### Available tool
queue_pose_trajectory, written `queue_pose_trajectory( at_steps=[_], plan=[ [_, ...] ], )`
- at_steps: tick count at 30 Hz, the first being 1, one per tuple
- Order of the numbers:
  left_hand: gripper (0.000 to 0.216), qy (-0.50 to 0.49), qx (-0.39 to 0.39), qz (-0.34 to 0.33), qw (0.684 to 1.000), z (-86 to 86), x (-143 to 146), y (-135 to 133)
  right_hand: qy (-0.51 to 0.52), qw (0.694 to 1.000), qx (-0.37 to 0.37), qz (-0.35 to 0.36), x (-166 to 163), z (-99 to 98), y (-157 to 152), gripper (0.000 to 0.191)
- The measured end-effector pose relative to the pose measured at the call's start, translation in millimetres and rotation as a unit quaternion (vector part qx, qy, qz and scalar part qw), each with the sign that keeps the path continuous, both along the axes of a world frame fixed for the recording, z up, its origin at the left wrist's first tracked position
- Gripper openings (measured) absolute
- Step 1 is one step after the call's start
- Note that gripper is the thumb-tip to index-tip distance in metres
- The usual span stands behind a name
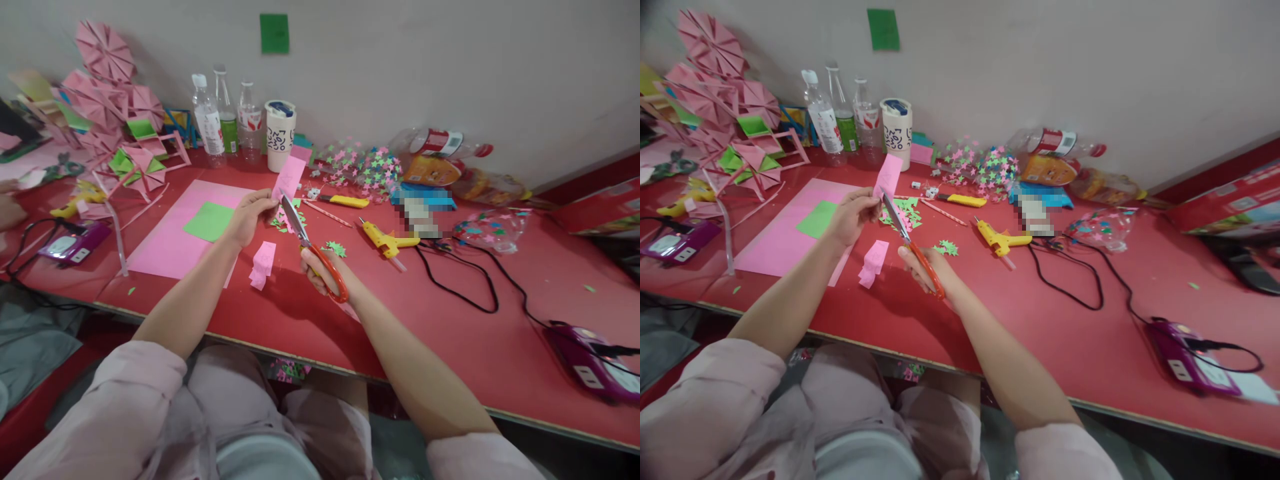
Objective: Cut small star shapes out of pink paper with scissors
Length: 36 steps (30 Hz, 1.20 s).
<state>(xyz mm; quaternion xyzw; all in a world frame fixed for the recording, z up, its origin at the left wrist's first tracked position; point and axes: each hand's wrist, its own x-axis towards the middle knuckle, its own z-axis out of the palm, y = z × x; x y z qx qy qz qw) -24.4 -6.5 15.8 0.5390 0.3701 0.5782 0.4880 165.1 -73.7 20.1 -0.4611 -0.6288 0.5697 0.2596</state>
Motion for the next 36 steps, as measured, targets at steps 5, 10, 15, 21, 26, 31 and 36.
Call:
queue_pose_trajectory(
  at_steps=[5, 10, 15, 21, 26, 31, 36],
  plan=[
    [0.021, -0.014, 0.003, -0.005, 1.000, -0.8, 1.8, -0.3, -0.003, 1.000, 0.006, -0.011, -1.0, -2.7, -1.2, 0.047],
    [0.021, -0.013, -0.001, 0.004, 1.000, -1.4, 4.8, -0.8, -0.008, 0.999, 0.018, -0.040, -4.1, -9.1, -3.1, 0.048],
    [0.019, -0.009, 0.000, 0.009, 1.000, -0.7, 4.6, -1.2, -0.021, 0.999, 0.021, -0.039, -4.9, -9.0, -1.6, 0.049],
    [0.020, -0.015, 0.009, 0.002, 1.000, -1.4, 3.8, -0.6, -0.029, 0.999, 0.023, -0.037, -5.4, -7.0, -1.4, 0.050],
    [0.020, -0.030, 0.010, -0.002, 0.999, -1.2, 2.1, -0.6, -0.036, 0.998, 0.017, -0.044, -4.6, -6.8, 0.5, 0.049],
    [0.019, -0.022, -0.013, 0.008, 1.000, -2.1, -0.9, 1.1, -0.039, 0.997, -0.009, -0.059, -4.3, -5.4, 2.1, 0.049],
    [0.018, -0.066, -0.021, 0.013, 0.998, -2.2, -1.2, 3.4, -0.029, 0.998, 0.004, -0.057, -3.2, -5.3, 3.8, 0.051]
  ],
)
